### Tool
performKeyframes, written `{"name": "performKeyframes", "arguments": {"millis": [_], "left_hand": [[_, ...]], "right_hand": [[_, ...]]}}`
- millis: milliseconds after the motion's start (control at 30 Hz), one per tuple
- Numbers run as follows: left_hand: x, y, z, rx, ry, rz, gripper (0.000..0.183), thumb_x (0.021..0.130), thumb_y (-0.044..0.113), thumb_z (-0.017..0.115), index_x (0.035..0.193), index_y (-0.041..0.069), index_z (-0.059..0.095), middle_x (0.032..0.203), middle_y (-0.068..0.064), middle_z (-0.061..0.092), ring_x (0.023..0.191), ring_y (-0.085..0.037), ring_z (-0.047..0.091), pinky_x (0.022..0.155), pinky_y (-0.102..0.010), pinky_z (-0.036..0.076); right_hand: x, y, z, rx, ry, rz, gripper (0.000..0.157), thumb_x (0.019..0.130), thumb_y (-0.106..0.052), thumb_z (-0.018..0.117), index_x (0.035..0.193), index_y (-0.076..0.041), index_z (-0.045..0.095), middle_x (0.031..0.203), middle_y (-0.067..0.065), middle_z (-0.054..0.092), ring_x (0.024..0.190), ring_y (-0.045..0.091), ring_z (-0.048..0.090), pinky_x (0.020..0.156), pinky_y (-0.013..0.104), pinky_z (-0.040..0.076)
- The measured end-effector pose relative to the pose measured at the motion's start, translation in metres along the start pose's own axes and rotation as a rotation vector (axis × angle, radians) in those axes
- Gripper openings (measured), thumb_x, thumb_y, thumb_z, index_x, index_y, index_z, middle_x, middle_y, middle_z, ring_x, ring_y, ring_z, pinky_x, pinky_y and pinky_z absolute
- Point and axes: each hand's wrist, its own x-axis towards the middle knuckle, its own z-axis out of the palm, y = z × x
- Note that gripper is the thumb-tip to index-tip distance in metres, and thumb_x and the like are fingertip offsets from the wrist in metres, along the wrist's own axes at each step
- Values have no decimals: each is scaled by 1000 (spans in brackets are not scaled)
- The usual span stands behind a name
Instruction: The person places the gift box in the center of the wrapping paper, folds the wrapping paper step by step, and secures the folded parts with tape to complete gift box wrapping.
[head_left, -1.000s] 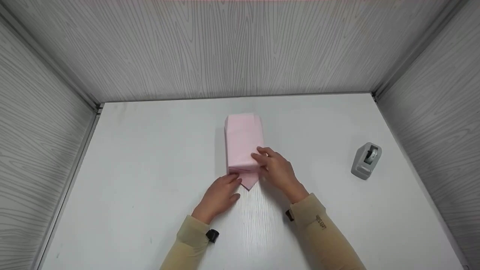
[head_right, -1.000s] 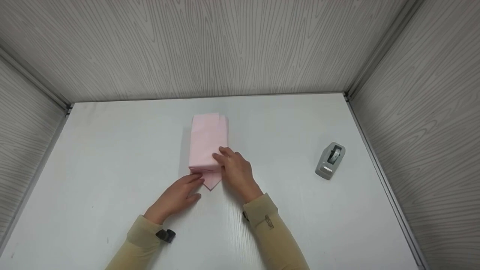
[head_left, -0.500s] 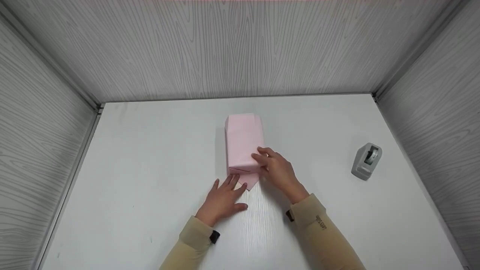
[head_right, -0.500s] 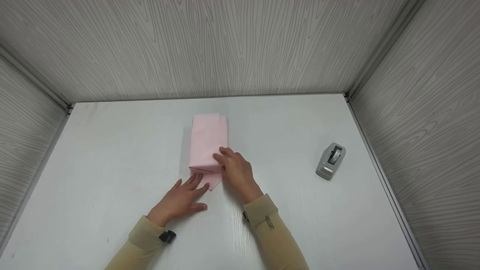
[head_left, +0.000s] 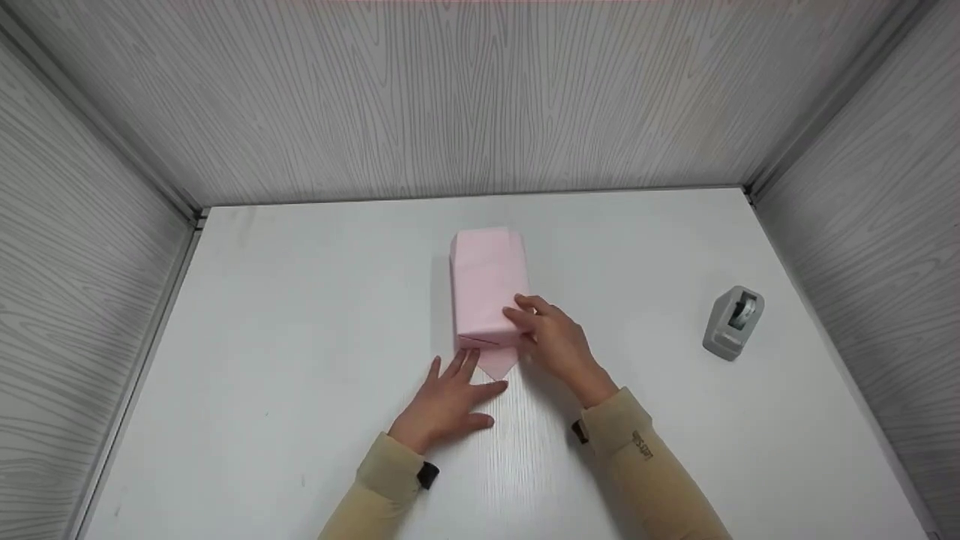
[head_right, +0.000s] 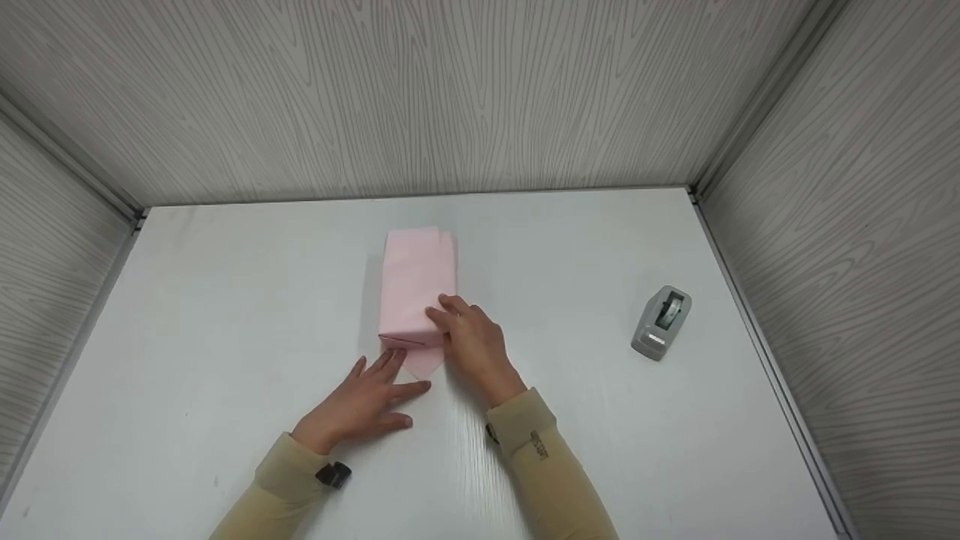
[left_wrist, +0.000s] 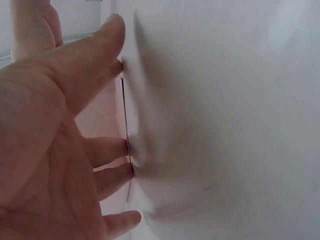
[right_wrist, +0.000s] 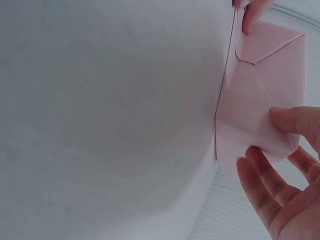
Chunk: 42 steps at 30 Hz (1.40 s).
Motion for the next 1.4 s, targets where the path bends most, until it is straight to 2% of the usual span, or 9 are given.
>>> {"name": "performKeyframes", "arguments": {"millis": [200,300,533,733,867,1000,1167,1300,1400], "left_hand": [[2,-9,2,-66,179,-27,57,90,40,69,137,11,56,140,-19,49,131,-33,45,104,-60,33],[2,-10,4,-40,215,-43,55,90,41,68,132,5,58,135,-18,52,125,-33,50,102,-57,38],[4,-4,9,22,189,-91,61,90,45,68,132,2,58,138,-20,49,127,-36,47,101,-58,38],[2,12,11,78,141,-98,67,89,51,66,134,3,58,143,-21,47,135,-35,41,105,-57,35],[-3,28,12,109,102,-57,67,90,53,63,136,5,57,142,-17,50,135,-32,41,107,-55,33],[-8,39,13,109,78,19,63,91,52,62,136,8,58,140,-13,53,134,-28,44,107,-53,33],[-9,37,10,98,109,84,58,92,48,64,134,9,59,134,-8,58,129,-26,48,105,-51,37],[-5,29,8,123,168,38,59,91,47,66,133,7,59,135,-10,55,129,-25,48,103,-50,39],[-2,24,9,125,167,-6,60,90,48,66,133,5,59,138,-12,53,130,-27,46,104,-51,38]], "right_hand": [[-1,1,2,1,10,-19,48,83,-4,77,128,-20,68,139,3,55,118,25,59,87,40,52],[-1,0,2,14,16,-19,49,83,-3,78,128,-19,68,138,3,55,118,25,59,88,39,52],[-1,-1,1,31,10,-11,48,84,-4,77,128,-19,68,139,2,55,119,24,58,89,40,51],[-1,-1,0,10,11,-14,48,84,-3,76,128,-20,68,139,2,55,119,26,58,87,42,52],[-1,-1,-1,-3,6,-16,49,83,-2,76,128,-20,68,139,2,54,120,26,57,88,42,51],[-1,-1,-1,-4,6,-26,48,84,-2,76,128,-20,68,139,3,55,119,26,58,88,41,52],[-1,0,-2,-4,14,-40,47,84,-4,77,128,-20,68,138,4,55,116,26,59,85,41,52],[-1,0,-1,3,13,-37,47,84,-4,76,128,-20,68,139,3,55,117,26,58,86,41,52],[-1,1,-1,8,14,-38,48,84,-3,76,128,-19,68,139,3,55,117,26,59,88,41,51]]}}
